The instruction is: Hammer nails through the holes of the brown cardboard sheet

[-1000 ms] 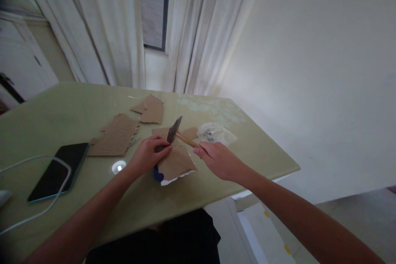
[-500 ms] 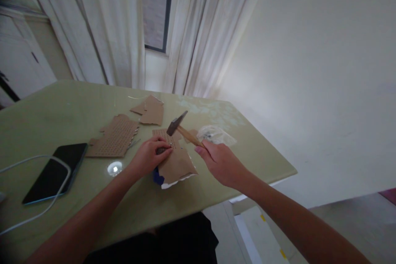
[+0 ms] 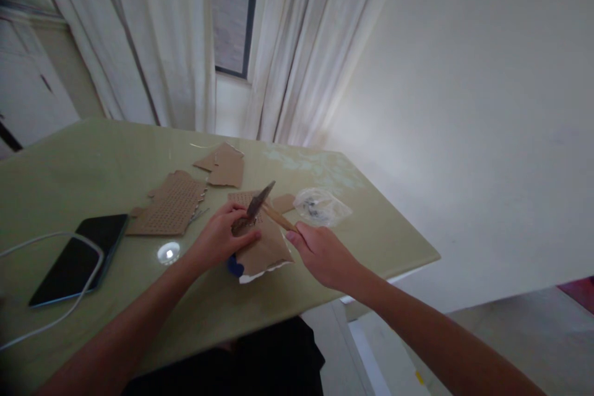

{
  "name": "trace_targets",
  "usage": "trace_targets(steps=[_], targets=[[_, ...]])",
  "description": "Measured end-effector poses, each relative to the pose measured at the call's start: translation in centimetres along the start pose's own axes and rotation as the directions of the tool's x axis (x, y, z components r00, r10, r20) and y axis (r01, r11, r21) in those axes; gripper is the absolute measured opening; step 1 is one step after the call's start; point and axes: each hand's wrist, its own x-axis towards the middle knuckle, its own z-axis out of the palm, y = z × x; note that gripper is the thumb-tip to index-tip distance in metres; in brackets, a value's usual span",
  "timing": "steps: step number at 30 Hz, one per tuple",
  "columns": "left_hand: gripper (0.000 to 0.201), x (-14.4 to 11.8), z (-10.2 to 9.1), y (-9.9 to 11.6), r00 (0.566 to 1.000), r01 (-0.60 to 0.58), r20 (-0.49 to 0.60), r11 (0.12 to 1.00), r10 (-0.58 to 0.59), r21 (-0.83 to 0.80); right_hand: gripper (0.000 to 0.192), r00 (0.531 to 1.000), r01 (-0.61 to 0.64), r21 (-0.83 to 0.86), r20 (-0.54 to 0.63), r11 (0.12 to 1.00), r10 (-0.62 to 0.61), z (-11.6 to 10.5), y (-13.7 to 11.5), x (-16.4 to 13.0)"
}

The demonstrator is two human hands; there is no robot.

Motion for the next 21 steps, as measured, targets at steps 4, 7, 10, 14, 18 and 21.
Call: trace_targets(steps=[4,7,10,14,18,21], targets=[[0.026,0.0,0.0,0.0,1.000,0.010,0.000,1.000,-0.010,0.000,0.040,1.000,0.008,-0.032,0.026,0.999,-0.007,1.0,0.4,0.0],[0.032,-0.1,0.0,0.0,1.000,0.011,-0.009,1.000,-0.011,-0.012,0.043,0.999,0.008,0.010,-0.051,1.000,-0.008,1.0,0.6,-0.2],[0.033,-0.1,0.1,-0.2,1.000,0.004,-0.009,1.000,-0.004,-0.016,0.042,0.999,-0.014,-0.006,-0.031,1.000,0.014,1.4,0.9,-0.1],[0.037,-0.2,0.3,-0.4,1.000,0.007,-0.008,1.000,-0.007,-0.017,0.040,0.999,-0.015,-0.026,0.031,1.000,0.016,2.3,1.3,0.1],[0.037,-0.4,0.5,-0.5,0.999,-0.004,-0.035,1.000,0.003,-0.014,0.044,1.000,-0.013,0.044,-0.028,0.999,0.014,2.6,1.7,0.1],[0.040,-0.4,0.5,-0.6,0.999,-0.015,-0.051,1.000,0.014,-0.028,0.042,1.000,-0.020,0.025,0.022,0.999,0.019,2.6,1.7,0.2]])
